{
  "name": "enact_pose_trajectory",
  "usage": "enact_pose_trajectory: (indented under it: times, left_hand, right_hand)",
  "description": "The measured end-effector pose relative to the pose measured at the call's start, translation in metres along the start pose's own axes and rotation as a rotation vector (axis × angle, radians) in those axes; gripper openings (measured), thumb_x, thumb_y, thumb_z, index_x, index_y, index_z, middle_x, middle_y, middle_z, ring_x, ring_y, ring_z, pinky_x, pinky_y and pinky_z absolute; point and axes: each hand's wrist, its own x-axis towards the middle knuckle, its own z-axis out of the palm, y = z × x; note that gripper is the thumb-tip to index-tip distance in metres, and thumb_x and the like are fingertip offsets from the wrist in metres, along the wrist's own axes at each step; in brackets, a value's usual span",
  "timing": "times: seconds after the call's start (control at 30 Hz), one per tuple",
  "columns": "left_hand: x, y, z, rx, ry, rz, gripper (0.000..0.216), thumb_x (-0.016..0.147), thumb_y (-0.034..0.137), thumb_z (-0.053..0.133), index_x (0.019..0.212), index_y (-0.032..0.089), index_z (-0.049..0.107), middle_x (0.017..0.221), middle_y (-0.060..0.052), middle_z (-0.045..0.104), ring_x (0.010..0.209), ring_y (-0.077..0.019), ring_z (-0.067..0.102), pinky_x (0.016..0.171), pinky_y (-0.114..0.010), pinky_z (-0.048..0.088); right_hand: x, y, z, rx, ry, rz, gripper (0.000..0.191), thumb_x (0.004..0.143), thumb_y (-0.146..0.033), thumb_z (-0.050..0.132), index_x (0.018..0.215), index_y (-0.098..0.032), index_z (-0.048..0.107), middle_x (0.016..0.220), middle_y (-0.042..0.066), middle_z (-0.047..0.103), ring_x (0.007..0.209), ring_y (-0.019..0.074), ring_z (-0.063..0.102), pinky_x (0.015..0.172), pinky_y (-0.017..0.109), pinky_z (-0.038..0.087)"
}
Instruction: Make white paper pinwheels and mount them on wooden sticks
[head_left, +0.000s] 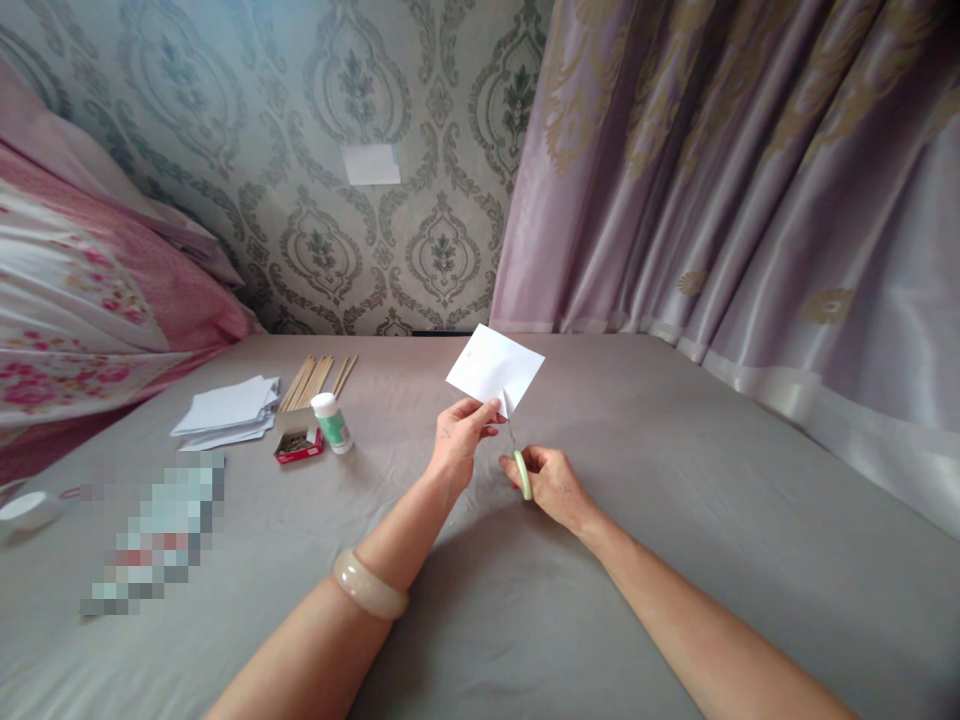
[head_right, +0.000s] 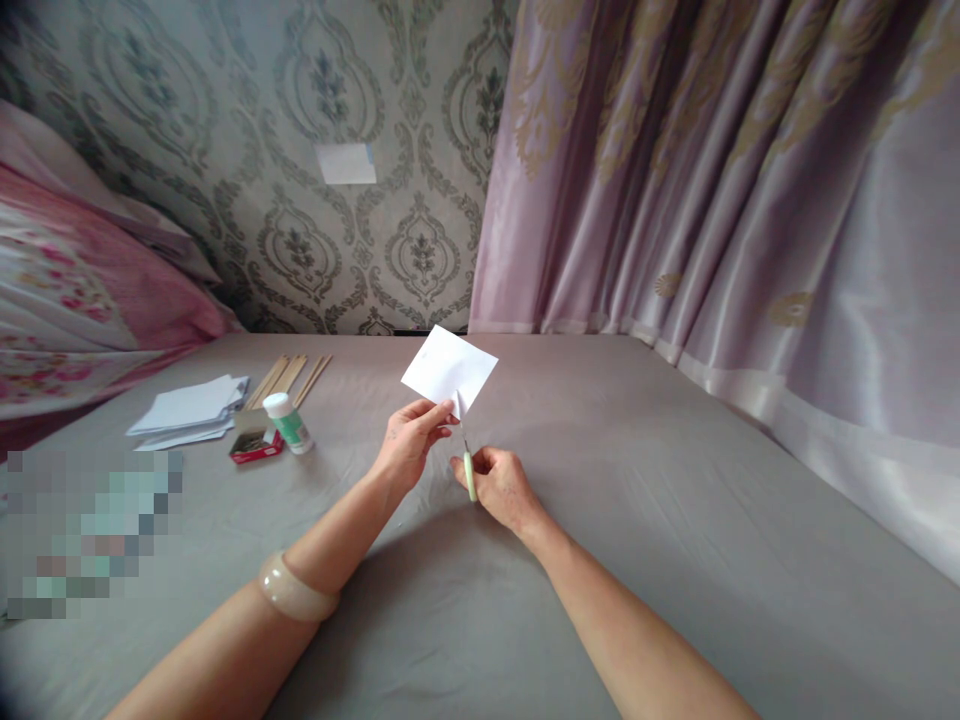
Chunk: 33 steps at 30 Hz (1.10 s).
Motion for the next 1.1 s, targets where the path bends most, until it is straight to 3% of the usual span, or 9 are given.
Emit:
enact_pose_trajectory:
  times: [1.1]
  left_hand:
    - [-0.009, -0.011, 0.003, 0.010, -0.096, -0.054, 0.021, 0.060, 0.029, 0.076, 0.057, 0.013, 0.064, 0.058, -0.002, 0.061, 0.052, -0.0084, 0.051, 0.056, -0.024, 0.040]
  right_hand:
    - [-0.004, -0.010, -0.004, -0.005, 0.031, 0.004, 0.034, 0.069, -0.047, 0.064, 0.058, -0.017, 0.051, 0.053, -0.002, 0.051, 0.050, 0.0097, 0.040, 0.047, 0.024, 0.030]
